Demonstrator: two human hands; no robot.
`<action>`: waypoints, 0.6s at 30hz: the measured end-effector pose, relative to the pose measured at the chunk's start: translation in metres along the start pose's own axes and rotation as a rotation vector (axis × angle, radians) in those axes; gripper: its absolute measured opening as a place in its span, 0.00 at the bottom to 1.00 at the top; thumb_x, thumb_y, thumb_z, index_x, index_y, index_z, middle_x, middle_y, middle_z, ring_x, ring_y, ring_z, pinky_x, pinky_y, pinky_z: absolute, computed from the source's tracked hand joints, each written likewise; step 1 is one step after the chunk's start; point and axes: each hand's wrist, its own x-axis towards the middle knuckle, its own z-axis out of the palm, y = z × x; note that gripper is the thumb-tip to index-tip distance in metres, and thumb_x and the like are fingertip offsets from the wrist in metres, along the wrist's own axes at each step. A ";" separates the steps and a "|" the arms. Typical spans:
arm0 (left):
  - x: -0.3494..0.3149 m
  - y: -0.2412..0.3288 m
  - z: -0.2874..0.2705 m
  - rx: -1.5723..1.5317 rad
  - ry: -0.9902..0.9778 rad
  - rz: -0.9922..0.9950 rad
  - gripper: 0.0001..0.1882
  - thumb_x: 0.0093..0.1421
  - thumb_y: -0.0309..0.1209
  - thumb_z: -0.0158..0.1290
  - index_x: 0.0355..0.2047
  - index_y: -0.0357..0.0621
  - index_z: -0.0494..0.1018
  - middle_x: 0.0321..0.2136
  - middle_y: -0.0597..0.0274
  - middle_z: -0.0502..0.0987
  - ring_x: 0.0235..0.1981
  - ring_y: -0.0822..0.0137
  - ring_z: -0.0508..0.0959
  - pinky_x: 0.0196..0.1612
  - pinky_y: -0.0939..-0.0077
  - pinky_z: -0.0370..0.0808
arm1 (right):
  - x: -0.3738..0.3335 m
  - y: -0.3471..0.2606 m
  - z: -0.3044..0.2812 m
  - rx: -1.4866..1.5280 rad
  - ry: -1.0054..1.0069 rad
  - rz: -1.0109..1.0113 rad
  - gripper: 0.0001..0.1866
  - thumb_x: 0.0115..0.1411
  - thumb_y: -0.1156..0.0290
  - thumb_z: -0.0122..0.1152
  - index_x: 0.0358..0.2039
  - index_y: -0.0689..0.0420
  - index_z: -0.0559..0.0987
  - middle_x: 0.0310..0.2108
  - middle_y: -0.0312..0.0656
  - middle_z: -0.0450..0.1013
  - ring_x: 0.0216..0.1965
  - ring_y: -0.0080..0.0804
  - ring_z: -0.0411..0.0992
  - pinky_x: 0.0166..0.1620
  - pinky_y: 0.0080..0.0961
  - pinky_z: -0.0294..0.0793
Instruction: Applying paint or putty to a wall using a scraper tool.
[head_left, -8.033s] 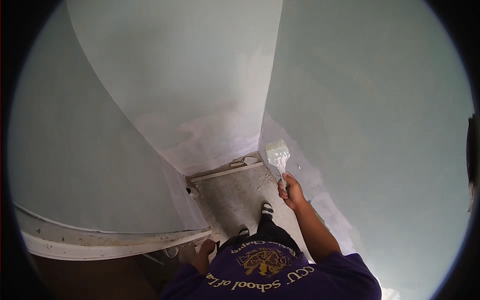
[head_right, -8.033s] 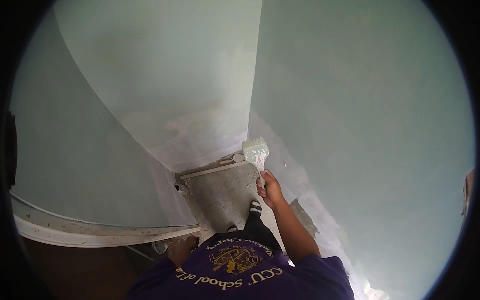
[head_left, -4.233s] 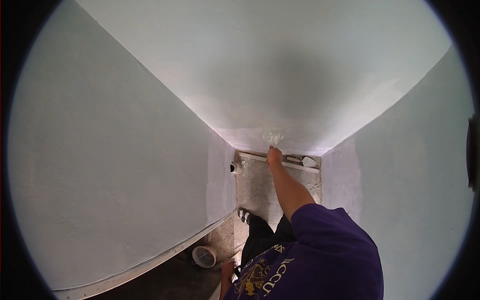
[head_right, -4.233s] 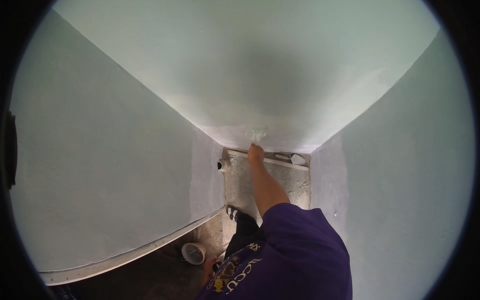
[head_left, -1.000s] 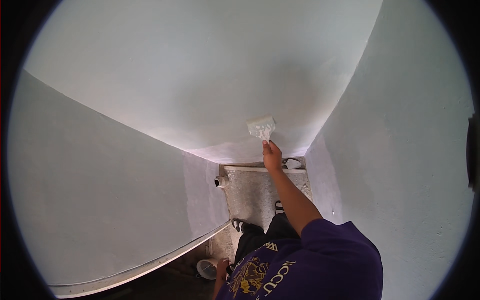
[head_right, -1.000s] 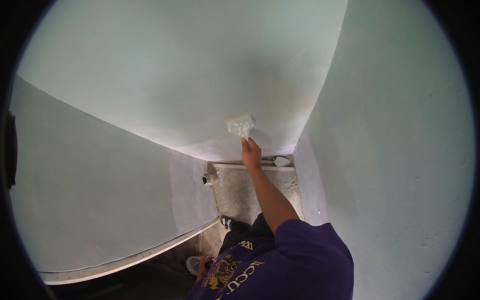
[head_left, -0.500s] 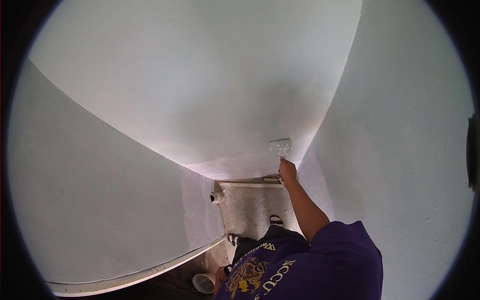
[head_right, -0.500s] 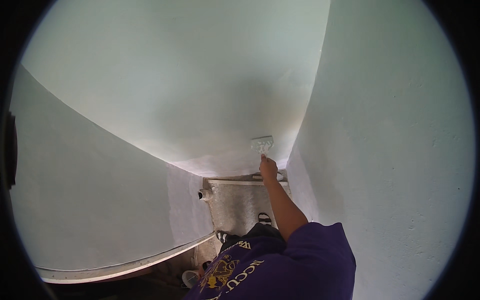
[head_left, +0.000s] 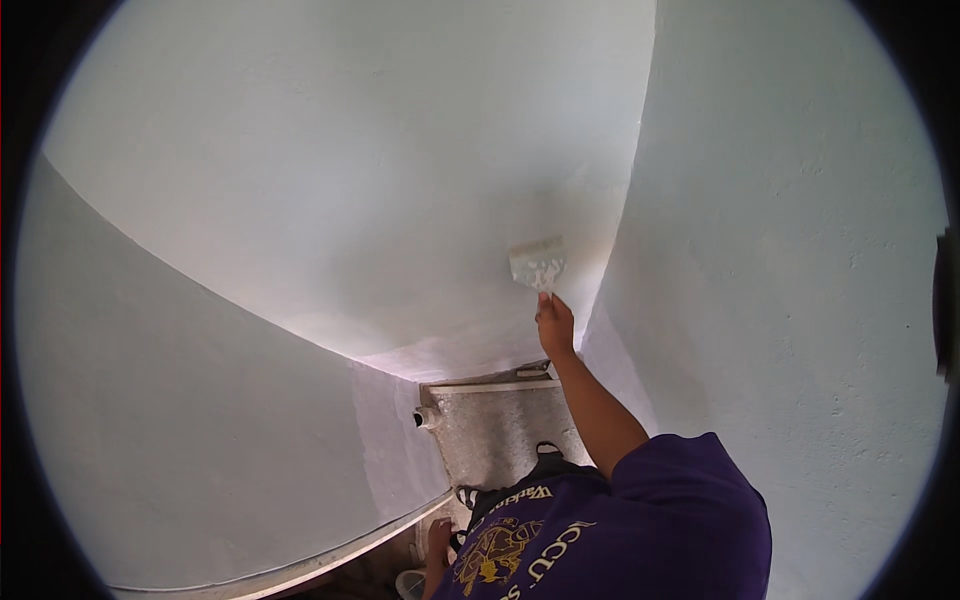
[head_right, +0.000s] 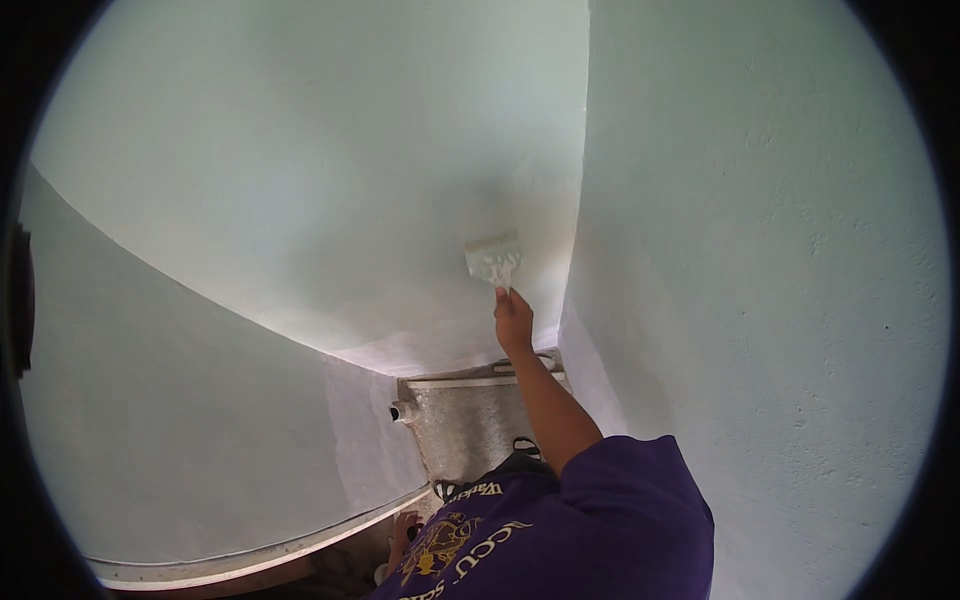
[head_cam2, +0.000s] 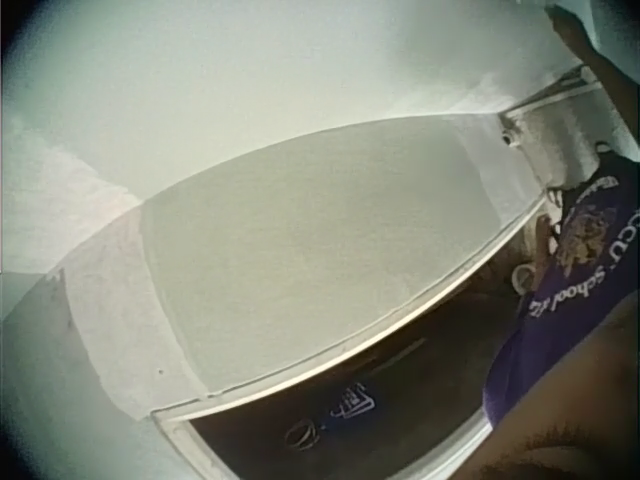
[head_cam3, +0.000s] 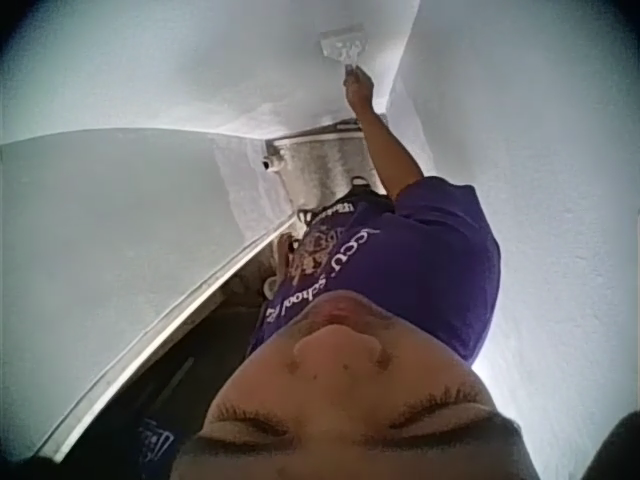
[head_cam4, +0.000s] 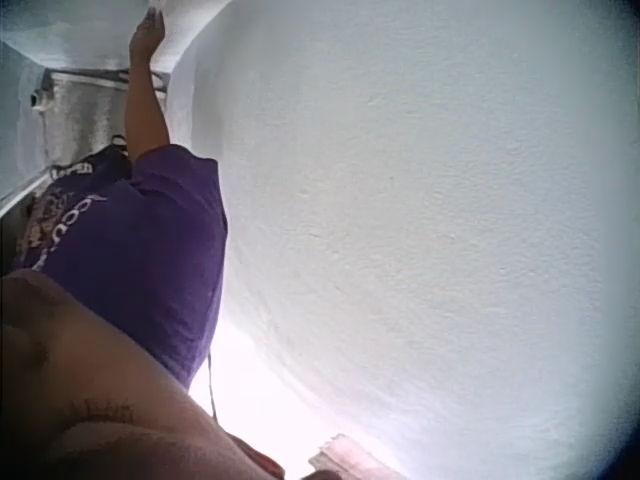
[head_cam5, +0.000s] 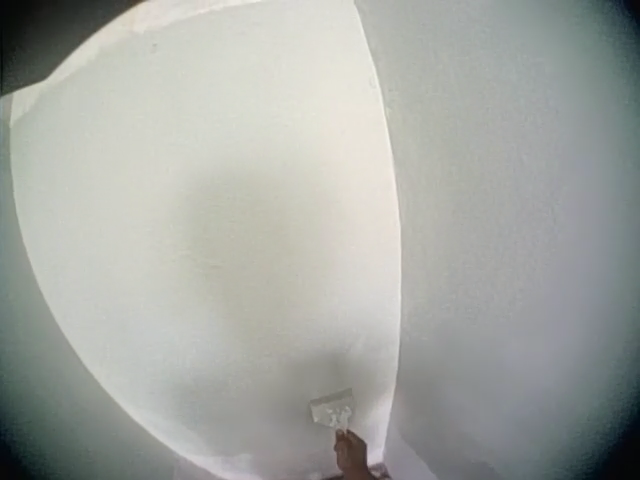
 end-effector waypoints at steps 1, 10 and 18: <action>-0.008 0.027 0.012 -0.059 -0.002 -0.017 0.14 0.52 0.34 0.50 0.33 0.35 0.73 0.30 0.55 0.76 0.33 0.63 0.77 0.35 0.69 0.73 | -0.007 0.020 -0.012 -0.050 0.022 0.065 0.24 0.62 0.52 0.48 0.21 0.60 0.68 0.13 0.32 0.61 0.16 0.23 0.59 0.24 0.23 0.60; 0.002 -0.035 -0.016 0.823 -0.134 0.731 0.13 0.55 0.36 0.46 0.27 0.37 0.72 0.27 0.51 0.74 0.30 0.59 0.76 0.35 0.68 0.72 | -0.020 -0.039 -0.048 0.004 -0.209 0.758 0.16 0.62 0.55 0.46 0.27 0.56 0.68 0.12 0.31 0.57 0.08 0.18 0.50 0.11 0.19 0.46; 0.060 -0.046 -0.002 0.832 -0.256 0.835 0.14 0.54 0.38 0.47 0.26 0.38 0.72 0.25 0.51 0.74 0.28 0.57 0.76 0.33 0.67 0.71 | -0.013 -0.225 -0.045 0.057 -0.059 0.207 0.18 0.62 0.56 0.47 0.23 0.56 0.70 0.13 0.31 0.61 0.10 0.17 0.55 0.12 0.17 0.49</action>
